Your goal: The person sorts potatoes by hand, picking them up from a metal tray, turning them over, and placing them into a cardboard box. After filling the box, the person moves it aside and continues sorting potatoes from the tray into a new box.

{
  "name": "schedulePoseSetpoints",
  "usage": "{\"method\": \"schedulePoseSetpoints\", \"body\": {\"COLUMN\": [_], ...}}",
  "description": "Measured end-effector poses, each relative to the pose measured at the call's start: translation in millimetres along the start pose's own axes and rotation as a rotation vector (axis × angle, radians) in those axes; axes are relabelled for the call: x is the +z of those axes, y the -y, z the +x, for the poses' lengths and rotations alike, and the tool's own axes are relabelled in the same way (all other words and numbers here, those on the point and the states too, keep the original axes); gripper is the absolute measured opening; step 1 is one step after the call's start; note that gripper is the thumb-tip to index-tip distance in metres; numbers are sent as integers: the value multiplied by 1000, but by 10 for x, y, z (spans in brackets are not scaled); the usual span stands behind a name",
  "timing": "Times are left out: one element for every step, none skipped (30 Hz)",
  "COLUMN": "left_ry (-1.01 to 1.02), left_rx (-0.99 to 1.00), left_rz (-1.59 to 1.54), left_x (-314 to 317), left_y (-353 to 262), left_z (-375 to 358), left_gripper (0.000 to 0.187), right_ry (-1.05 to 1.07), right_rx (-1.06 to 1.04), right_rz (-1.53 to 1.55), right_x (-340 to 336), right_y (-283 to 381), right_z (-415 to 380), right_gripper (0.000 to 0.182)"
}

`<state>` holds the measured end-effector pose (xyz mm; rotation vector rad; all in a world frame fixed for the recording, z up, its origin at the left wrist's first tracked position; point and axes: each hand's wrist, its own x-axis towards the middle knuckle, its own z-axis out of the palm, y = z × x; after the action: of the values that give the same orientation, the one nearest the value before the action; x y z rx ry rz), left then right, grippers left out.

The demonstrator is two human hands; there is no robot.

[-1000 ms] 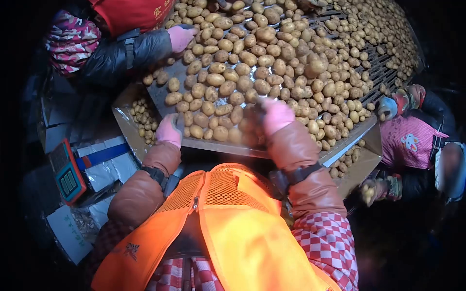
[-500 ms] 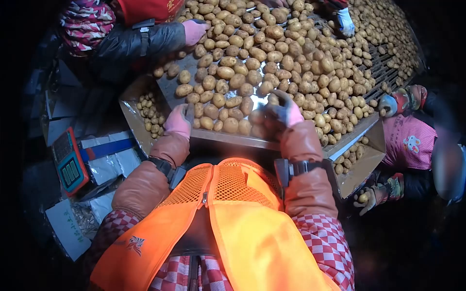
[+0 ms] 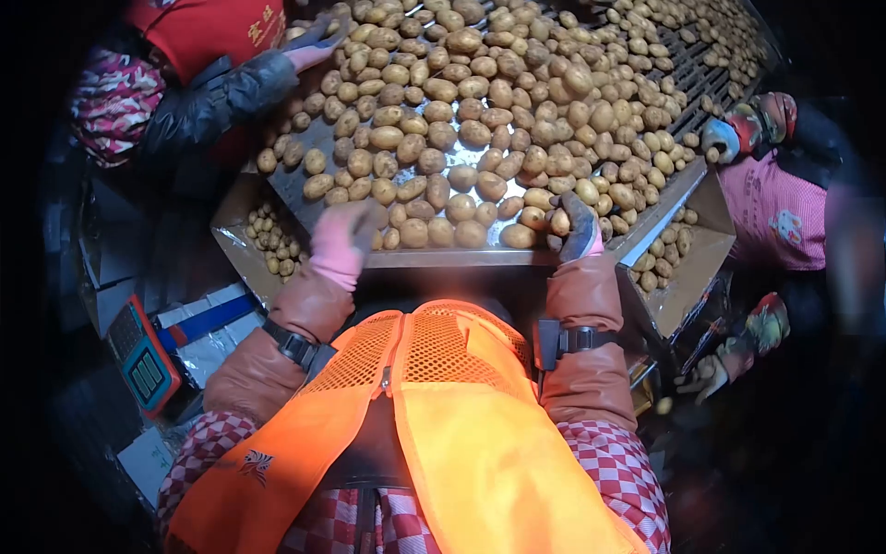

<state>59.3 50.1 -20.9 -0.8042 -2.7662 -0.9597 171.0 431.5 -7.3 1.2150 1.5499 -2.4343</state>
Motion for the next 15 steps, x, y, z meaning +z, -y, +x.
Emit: {"method": "schedulePoseSetpoints", "body": {"left_ry": [143, 457, 434, 538, 540, 561, 627, 691, 720, 749, 778, 781, 783, 783, 780], "left_rx": [126, 133, 214, 239, 283, 247, 219, 187, 188, 187, 183, 104, 25, -52, -175], "left_rz": [-45, -72, -148, -83, -58, 12, 60, 109, 121, 134, 147, 128, 110, 92, -26], "left_x": [-9, 5, 142, 301, 514, 665, 831, 969, 976, 967, 961, 1015, 1085, 1138, 1017], "left_y": [-233, -498, -686, -878, -982, -1115, -1219, -1279, -1351, -1421, -1465, -1441, -1389, -1354, -1426], "left_z": [193, 454, 508, 609, 629, 650, 679, 705, 753, 801, 842, 854, 870, 903, 955], "left_gripper": [24, 25, 25, 24, 26, 28, 29, 31, 31, 31, 32, 33, 33, 34, 36], "right_ry": [-51, -99, -150, -123, -94, -65, -116, -125, -133, -140, -175, -179, -182, -185, -246], "right_rx": [18, 32, 55, 65, 73, 80, 105, 94, 86, 78, 73, 59, 44, 27, 55], "right_rz": [54, 108, 77, 130, 183, 235, 243, 218, 190, 163, 128, 75, 24, -26, -57], "right_x": [18, 21, -11, -48, -87, -111, -86, -62, -22, 1, -3, 19, 38, 65, 149], "right_y": [-31, -42, -59, -94, -130, -139, -126, -121, -107, -95, -119, -107, -90, -47, 28], "right_z": [0, 11, 14, 28, 49, 65, 64, 38, -17, -39, 13, 5, -7, -1, -2], "right_gripper": [35, 36, 38, 40, 41, 43, 49, 51, 52, 54, 59, 57, 56, 54, 55]}}
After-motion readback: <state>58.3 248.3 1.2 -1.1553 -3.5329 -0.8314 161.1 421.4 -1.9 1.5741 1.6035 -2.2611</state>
